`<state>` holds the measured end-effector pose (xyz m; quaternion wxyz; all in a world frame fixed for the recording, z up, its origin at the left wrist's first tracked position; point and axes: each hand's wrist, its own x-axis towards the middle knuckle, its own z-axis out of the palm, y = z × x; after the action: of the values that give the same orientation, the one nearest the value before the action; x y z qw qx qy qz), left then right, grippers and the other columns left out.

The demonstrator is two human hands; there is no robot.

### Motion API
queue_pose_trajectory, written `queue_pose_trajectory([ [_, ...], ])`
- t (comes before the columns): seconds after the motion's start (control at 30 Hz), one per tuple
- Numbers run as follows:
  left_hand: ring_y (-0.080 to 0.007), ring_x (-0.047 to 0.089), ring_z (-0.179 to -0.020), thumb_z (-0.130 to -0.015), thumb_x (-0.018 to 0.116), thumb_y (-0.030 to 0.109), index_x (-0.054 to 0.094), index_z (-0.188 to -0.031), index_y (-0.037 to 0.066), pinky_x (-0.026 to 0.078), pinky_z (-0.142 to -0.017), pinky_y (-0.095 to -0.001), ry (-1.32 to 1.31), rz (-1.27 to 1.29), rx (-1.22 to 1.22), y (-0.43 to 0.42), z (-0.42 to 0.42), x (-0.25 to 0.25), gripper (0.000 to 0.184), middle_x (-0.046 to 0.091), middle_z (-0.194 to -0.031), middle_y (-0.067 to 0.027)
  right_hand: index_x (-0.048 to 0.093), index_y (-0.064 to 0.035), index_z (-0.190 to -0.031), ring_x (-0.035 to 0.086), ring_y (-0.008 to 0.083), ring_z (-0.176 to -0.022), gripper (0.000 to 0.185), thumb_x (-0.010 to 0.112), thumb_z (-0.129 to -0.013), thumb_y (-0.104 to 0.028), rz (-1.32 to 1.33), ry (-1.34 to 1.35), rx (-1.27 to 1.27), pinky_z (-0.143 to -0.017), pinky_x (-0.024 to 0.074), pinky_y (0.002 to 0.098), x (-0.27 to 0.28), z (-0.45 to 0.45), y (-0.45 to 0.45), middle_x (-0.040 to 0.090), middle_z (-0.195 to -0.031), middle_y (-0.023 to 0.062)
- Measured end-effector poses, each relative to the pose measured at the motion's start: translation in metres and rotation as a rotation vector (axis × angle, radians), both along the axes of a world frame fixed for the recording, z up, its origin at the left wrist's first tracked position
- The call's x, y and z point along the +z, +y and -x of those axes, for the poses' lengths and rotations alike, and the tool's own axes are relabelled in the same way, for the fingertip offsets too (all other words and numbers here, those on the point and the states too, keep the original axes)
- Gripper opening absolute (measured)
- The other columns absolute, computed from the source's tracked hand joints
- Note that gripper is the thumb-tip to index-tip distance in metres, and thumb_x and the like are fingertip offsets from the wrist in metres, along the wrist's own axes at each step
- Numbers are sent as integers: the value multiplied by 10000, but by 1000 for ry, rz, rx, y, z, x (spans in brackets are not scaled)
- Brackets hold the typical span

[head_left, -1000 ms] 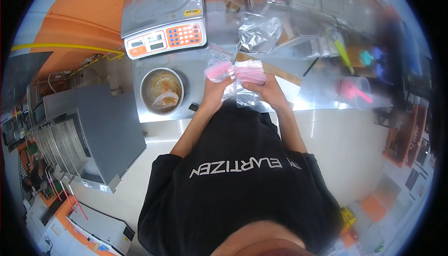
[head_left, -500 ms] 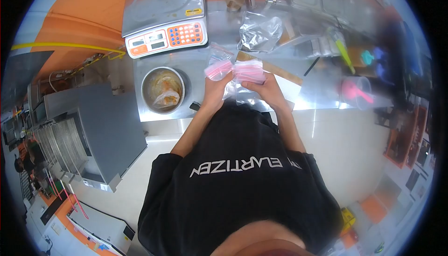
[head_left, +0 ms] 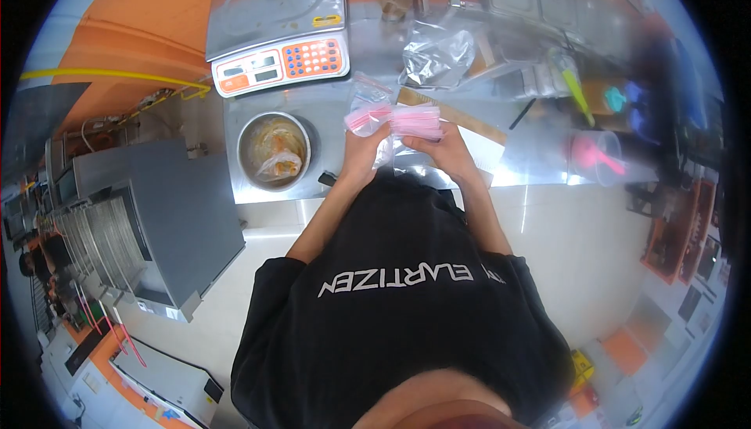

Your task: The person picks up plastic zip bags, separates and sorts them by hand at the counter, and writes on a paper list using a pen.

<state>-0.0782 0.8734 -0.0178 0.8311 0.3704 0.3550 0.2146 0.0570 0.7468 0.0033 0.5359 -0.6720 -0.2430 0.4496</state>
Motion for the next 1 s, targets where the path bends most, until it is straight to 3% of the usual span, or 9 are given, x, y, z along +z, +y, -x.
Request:
queue_pose_trajectory([
  [0.17, -217, 641, -1089, -961, 606, 114, 555, -1293, 4, 521, -915, -357, -222, 511, 37, 9, 5, 0, 353, 637, -1201, -111, 692, -18, -1182, 668, 146, -984, 360, 780, -846, -115, -11, -6, -162, -894, 509, 303, 17, -1, 4, 732, -1087, 66],
  [0.27, -202, 639, -1101, -929, 647, 78, 572, -1280, -6, 517, -926, -351, -112, 189, 42, 6, 5, -3, 368, 652, -1192, -107, 683, -18, -1190, 665, 145, -995, 379, 788, -838, -111, -100, 24, -36, -899, 510, 305, 22, -2, 0, 729, -1095, 64],
  [0.47, -205, 631, -1120, -888, 686, 11, 577, -1271, -15, 500, -962, -353, 3, -156, -39, 1, 2, 3, 399, 653, -1186, -106, 681, -19, -1186, 663, 140, -1009, 362, 779, -843, -77, -33, -34, 73, -914, 509, 310, 10, -1, -1, 727, -1084, 59],
  [0.57, -211, 638, -1112, -916, 670, 65, 569, -1280, -11, 511, -952, -366, 37, -230, -66, 1, 5, 7, 386, 653, -1183, -107, 682, -19, -1186, 661, 137, -1010, 352, 773, -851, -76, -111, 87, 48, -914, 510, 307, 11, -1, -1, 724, -1094, 55],
  [0.67, -219, 649, -1097, -952, 635, 130, 557, -1293, -8, 526, -935, -371, -80, 240, 13, 6, 3, 13, 376, 656, -1177, -109, 689, -17, -1181, 660, 138, -1014, 344, 774, -856, -87, -112, 74, -70, -909, 511, 302, 11, -1, 0, 721, -1104, 50],
  [0.77, -244, 670, -1026, -999, 548, 191, 559, -1294, 20, 557, -870, -389, -147, 477, 22, 8, 5, 9, 342, 652, -1158, -118, 692, -16, -1188, 657, 139, -1024, 341, 768, -863, -85, -144, 94, -123, -915, 509, 298, 22, -5, -3, 720, -1109, 46],
  [1.0, -194, 644, -1078, -878, 712, 16, 584, -1266, -18, 514, -927, -346, 11, -53, -38, 2, 2, 13, 409, 658, -1185, -110, 623, 4, -1289, 632, 127, -1060, 454, 767, -868, -87, -91, 45, 72, -942, 500, 308, 13, -5, -10, 697, -1159, 57],
])
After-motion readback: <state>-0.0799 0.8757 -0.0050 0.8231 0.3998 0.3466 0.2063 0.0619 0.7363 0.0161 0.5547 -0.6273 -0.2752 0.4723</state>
